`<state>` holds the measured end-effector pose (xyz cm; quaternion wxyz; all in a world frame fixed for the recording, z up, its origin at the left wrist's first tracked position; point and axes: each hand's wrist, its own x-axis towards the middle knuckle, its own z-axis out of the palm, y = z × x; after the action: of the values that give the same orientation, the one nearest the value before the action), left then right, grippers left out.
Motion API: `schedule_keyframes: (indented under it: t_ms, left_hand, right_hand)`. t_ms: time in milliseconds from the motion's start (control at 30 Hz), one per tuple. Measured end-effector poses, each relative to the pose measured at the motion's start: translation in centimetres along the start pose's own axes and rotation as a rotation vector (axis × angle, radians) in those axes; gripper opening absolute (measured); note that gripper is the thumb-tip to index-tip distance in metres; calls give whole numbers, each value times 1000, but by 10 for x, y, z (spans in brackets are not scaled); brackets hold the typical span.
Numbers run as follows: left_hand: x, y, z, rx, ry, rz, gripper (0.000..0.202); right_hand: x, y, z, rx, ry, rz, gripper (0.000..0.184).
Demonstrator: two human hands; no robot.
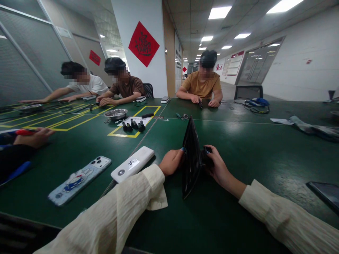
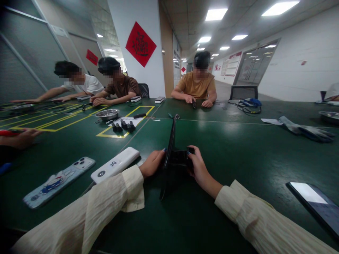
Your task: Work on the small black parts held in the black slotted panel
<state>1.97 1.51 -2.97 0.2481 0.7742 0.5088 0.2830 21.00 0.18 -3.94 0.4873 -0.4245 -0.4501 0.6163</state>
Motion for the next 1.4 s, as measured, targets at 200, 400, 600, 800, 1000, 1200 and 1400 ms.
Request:
schedule_keyframes:
  t_ms: [200,400,600,800,1000,1200,1400]
  left_hand:
    - [1,2,1,23,-16,16,49]
    - [1,2,-2,28,-35,17,48]
    - [0,1,-2,43,-22,38,47]
    - [1,1,0,8,-17,2,53]
    - [1,3,-1,14,-41,7,50]
    - [0,1,-2,5,-45,30,48]
    - [1,0,1,0,6,-49,57]
  right_hand:
    - [0,0,0,-32,1,-2,32]
    - [0,-1,-1,-35,-14,-12,33]
    - [-1,0,-1,-24,-8,-7,33]
    - [3,2,-3,-34,-16,-9,32]
    - [0,0,0,-21,7,-2,32]
    - [1,1,-2,-1,3,-3,32]
    - [1,2,-3,-8,-14,6,31]
